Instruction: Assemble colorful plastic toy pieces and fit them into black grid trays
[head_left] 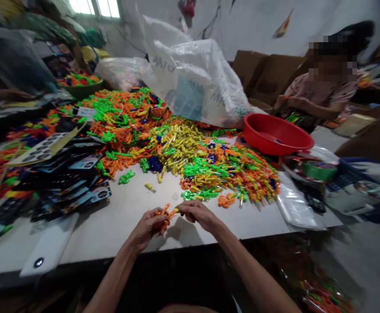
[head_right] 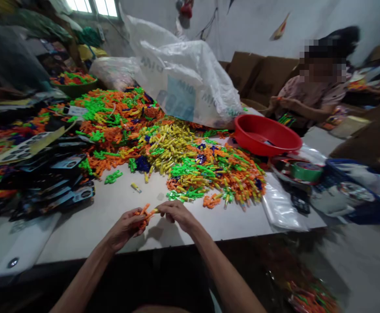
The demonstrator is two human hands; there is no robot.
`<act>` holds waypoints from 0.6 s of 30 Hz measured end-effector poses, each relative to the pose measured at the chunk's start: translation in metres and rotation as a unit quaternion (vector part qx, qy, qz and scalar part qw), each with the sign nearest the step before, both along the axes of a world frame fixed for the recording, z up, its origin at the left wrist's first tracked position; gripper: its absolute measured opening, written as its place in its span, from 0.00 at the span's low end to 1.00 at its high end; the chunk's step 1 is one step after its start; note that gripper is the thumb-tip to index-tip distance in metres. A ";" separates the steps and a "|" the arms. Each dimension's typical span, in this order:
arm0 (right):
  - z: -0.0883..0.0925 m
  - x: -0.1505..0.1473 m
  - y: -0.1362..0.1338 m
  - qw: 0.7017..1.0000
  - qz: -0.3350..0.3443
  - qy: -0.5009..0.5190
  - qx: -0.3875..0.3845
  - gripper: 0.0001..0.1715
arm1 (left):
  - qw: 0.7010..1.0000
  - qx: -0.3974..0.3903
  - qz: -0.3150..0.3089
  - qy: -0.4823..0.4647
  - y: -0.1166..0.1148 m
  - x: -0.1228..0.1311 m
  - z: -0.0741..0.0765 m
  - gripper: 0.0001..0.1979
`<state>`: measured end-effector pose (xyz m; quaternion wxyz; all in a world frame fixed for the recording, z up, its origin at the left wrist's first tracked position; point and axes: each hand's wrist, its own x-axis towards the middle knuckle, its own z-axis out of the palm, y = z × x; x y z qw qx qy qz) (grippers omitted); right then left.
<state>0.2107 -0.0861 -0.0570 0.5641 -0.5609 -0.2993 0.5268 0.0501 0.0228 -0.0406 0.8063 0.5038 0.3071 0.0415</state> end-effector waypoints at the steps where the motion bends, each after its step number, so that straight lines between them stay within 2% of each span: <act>1: 0.002 0.001 -0.003 1.000 0.018 0.022 0.003 0.15 | 1.000 0.001 -0.015 -0.002 -0.002 0.001 0.002 0.14; 5: 0.009 -0.001 -0.008 0.996 0.042 0.080 -0.001 0.13 | 0.998 0.007 -0.067 -0.008 -0.006 0.001 0.001 0.12; 11: 0.011 -0.007 -0.006 0.993 0.050 0.108 0.011 0.14 | 0.997 -0.028 -0.075 -0.020 -0.007 0.001 -0.007 0.17; 13: 0.008 -0.009 -0.005 0.996 0.032 0.081 0.014 0.13 | 0.998 -0.026 -0.063 -0.012 -0.007 0.002 -0.011 0.18; 16: 0.005 -0.009 -0.004 1.000 0.004 -0.006 -0.008 0.13 | 0.999 0.027 -0.038 0.016 -0.006 0.004 -0.015 0.18; 18: 0.005 -0.005 -0.002 0.998 -0.014 -0.049 -0.020 0.16 | 0.997 0.060 -0.038 0.019 -0.004 0.008 -0.015 0.17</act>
